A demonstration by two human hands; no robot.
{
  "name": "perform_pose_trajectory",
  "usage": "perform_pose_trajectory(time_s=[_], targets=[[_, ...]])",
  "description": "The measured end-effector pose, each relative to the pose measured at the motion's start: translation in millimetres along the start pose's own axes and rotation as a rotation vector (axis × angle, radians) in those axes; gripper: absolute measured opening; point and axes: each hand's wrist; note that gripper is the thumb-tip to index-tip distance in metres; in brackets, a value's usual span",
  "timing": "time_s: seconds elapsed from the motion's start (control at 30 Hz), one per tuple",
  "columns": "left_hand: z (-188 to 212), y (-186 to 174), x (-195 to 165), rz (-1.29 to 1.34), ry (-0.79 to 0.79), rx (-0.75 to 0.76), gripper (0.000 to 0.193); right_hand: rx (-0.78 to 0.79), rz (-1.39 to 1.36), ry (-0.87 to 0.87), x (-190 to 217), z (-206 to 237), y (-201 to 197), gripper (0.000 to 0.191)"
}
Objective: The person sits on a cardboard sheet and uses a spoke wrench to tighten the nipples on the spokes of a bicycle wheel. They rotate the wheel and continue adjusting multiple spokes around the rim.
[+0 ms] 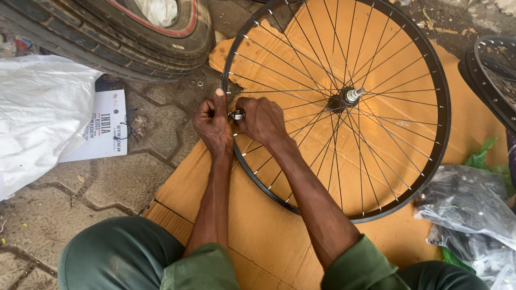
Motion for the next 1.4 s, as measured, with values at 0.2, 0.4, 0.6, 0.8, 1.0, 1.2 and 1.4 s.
perform_pose_trajectory(time_s=[0.2,0.4,0.6,0.8,1.0,1.2,1.4], targets=[[-1.1,-1.6,0.2,-0.12,0.038,-0.012,0.058,0.154,-0.606,-0.048,-21.0,6.8,-15.4,0.021],[0.3,-0.7,-0.2,-0.035,0.011,-0.012,0.058,-0.05,-0.246,-0.04,-11.0,4.1,3.5,0.032],[-2.1,-0.5,4.5,0.035,0.076,0.019,0.058,0.232,-0.134,0.042,-13.4,-8.0,0.7,0.036],[-2.2,-1.7,2.8,-0.074,0.027,-0.007,0.058,-0.138,-0.631,-0.224,-30.1,7.1,6.2,0.033],[-1.9,0.8,3.6,-0.006,0.018,-0.017,0.056,-0.155,-0.041,-0.04,-10.7,-0.6,22.5,0.021],[-2.0,0.1,3.5,0.066,0.074,0.019,0.057,0.101,-0.21,-0.044,-14.7,-3.3,7.3,0.039],[-1.7,-1.8,1.9,-0.129,0.042,0.006,0.059,0.089,-0.493,0.046,-25.2,10.7,-1.9,0.023]])
Point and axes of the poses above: each hand's wrist, its own z-axis away from the middle knuckle, its own y-axis out of the palm, x = y × z, and after that the axes turned 9 degrees about -x, right-handed
